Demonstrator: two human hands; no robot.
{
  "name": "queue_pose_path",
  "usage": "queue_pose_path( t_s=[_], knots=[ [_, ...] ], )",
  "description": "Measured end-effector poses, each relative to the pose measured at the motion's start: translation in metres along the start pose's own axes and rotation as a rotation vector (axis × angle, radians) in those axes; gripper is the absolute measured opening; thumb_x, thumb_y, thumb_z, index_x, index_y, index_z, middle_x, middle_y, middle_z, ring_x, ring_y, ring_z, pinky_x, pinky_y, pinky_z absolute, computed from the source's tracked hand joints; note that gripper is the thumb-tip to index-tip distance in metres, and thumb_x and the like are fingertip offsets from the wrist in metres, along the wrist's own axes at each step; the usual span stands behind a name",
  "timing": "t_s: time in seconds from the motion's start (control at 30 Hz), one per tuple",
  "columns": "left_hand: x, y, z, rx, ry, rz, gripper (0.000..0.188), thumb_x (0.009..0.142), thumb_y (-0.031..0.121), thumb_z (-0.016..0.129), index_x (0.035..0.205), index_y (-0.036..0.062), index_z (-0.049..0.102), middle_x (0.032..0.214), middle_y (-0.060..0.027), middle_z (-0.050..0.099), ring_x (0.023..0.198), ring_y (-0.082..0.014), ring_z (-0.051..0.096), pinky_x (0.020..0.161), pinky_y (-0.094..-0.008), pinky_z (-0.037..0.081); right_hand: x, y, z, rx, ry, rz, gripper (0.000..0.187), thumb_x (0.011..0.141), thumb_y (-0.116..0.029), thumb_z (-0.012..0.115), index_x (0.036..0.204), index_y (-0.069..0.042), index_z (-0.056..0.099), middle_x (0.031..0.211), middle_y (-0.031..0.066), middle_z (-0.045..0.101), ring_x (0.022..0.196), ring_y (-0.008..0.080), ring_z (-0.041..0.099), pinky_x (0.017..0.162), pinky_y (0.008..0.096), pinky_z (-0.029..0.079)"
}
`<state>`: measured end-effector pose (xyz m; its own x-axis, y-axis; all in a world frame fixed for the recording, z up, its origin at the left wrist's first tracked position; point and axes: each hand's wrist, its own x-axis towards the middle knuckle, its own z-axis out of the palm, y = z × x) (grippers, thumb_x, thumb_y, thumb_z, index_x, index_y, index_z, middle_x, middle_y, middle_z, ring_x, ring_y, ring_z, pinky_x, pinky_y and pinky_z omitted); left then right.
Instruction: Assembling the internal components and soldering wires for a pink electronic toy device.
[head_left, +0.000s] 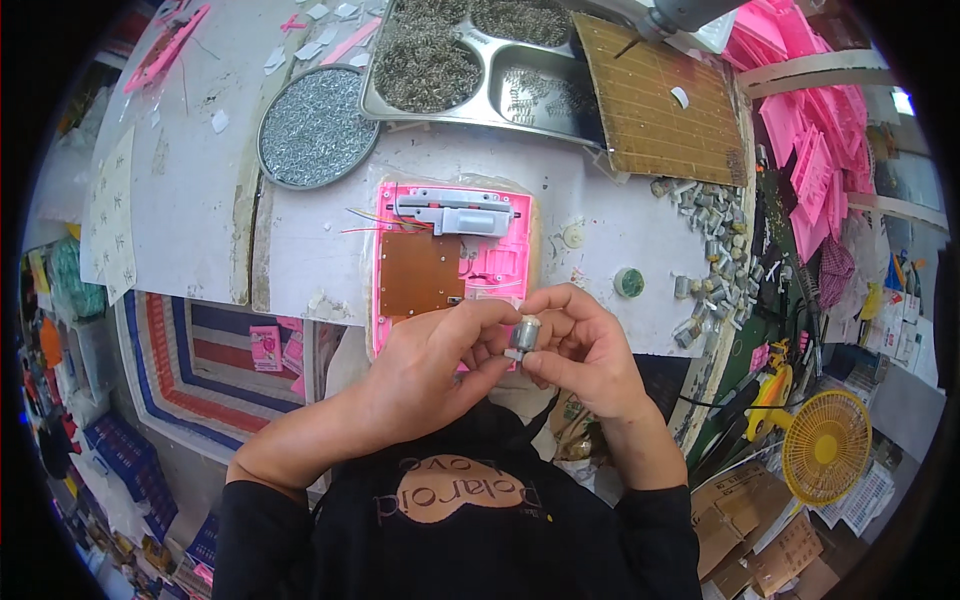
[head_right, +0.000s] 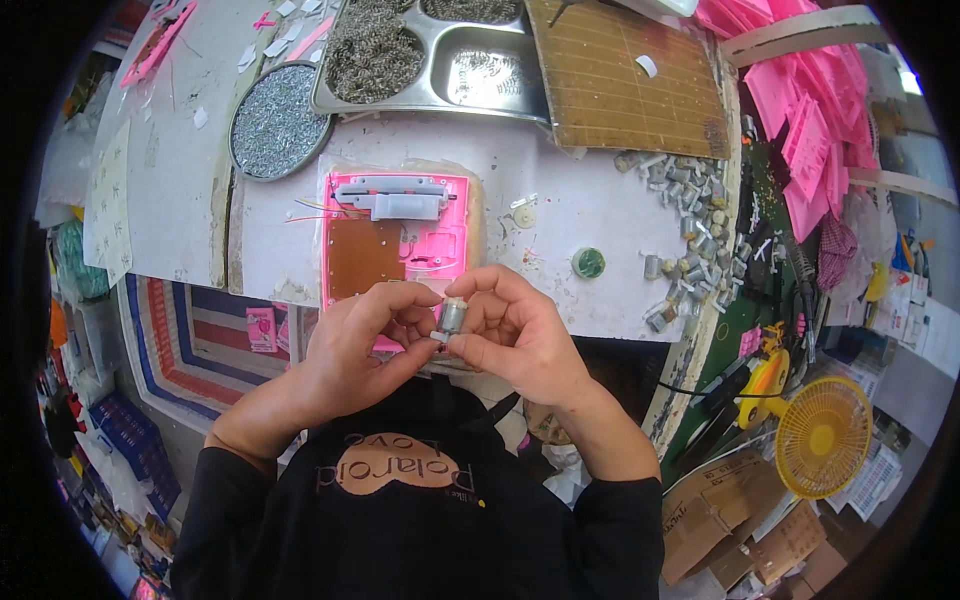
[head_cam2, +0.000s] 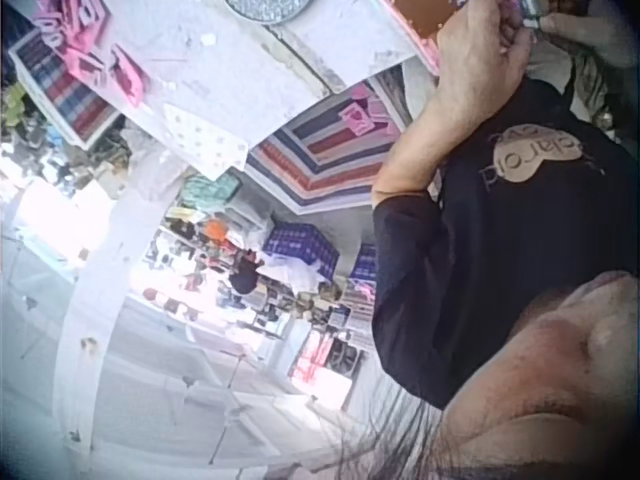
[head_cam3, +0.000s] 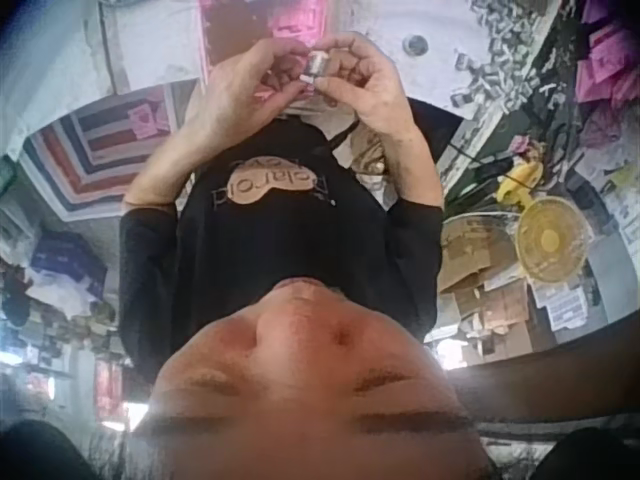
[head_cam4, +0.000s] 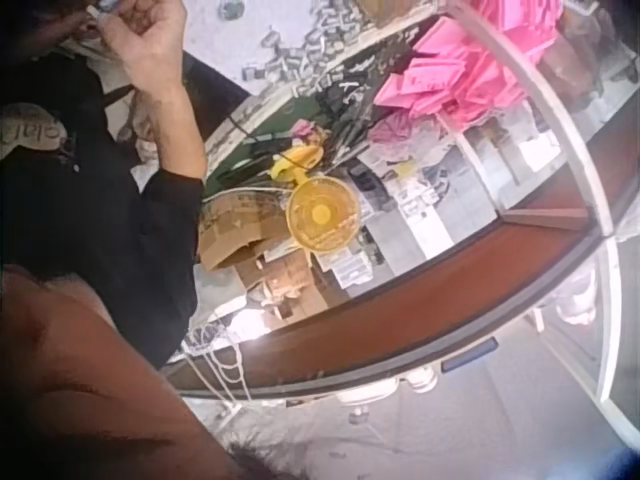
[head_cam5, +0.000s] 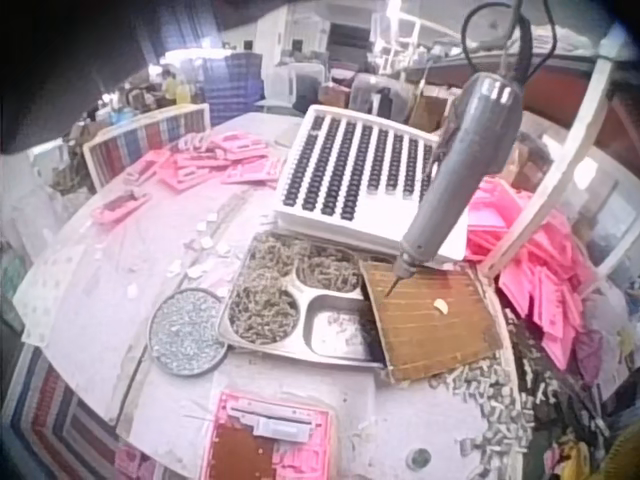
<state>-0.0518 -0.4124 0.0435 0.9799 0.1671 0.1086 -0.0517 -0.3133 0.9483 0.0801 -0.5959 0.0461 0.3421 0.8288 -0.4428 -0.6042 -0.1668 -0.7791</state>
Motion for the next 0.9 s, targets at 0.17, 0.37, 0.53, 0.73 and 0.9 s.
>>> queue_pose_path(
  t_s=[0.17, 0.37, 0.53, 0.73, 0.9],
  knots=[
    [-0.003, -0.003, 0.001, -0.066, 0.033, 0.009, 0.049, 0.082, -0.004, 0.078, 0.127, 0.0026, 0.058, 0.093, -0.0099, 0.070, 0.079, -0.0198, 0.072, 0.067, -0.0310, 0.058, -0.003, 0.001, 0.004, -0.180, 0.057, -0.068, 0.046, 0.090, 0.004, 0.073, 0.132, -0.002, 0.053, 0.090, 0.0016, 0.066, 0.075, 0.0063, 0.061, 0.066, 0.0213, 0.048],
    [-0.003, -0.010, -0.003, 0.079, 0.060, 0.198, 0.041, 0.078, -0.006, 0.081, 0.113, 0.0032, 0.061, 0.095, -0.0104, 0.072, 0.081, -0.0233, 0.074, 0.069, -0.0332, 0.060, -0.006, -0.002, 0.017, -0.697, 0.214, -0.448, 0.043, 0.091, -0.001, 0.077, 0.129, -0.005, 0.057, 0.087, 0.0027, 0.066, 0.071, 0.0043, 0.059, 0.062, 0.0230, 0.047],
    [-0.001, -0.010, -0.001, 0.202, 0.106, 0.376, 0.036, 0.076, -0.007, 0.081, 0.105, 0.0046, 0.064, 0.095, -0.0117, 0.073, 0.081, -0.0263, 0.073, 0.070, -0.0352, 0.058, -0.005, -0.017, 0.007, -0.551, 0.038, -0.081, 0.043, 0.086, -0.011, 0.084, 0.124, -0.007, 0.064, 0.080, 0.0010, 0.066, 0.061, 0.0059, 0.057, 0.062, 0.0251, 0.050],
    [0.001, -0.013, -0.012, -0.074, 0.026, 0.241, 0.028, 0.077, -0.006, 0.080, 0.098, 0.0009, 0.064, 0.098, -0.0132, 0.070, 0.086, -0.0314, 0.071, 0.076, -0.0381, 0.059, -0.001, -0.017, 0.010, -0.953, 0.019, -0.734, 0.040, 0.078, -0.004, 0.086, 0.114, -0.006, 0.068, 0.085, 0.0062, 0.068, 0.066, 0.0200, 0.064, 0.060, 0.0311, 0.052],
    [0.000, -0.012, -0.013, -0.083, -0.039, 0.184, 0.026, 0.079, -0.006, 0.079, 0.099, 0.0002, 0.064, 0.102, -0.0145, 0.068, 0.091, -0.0323, 0.069, 0.078, -0.0403, 0.057, 0.000, -0.008, 0.008, -1.030, -0.004, -0.913, 0.043, 0.071, -0.001, 0.085, 0.110, -0.005, 0.069, 0.096, 0.0104, 0.068, 0.076, 0.0289, 0.067, 0.063, 0.0366, 0.055]
  ],
)
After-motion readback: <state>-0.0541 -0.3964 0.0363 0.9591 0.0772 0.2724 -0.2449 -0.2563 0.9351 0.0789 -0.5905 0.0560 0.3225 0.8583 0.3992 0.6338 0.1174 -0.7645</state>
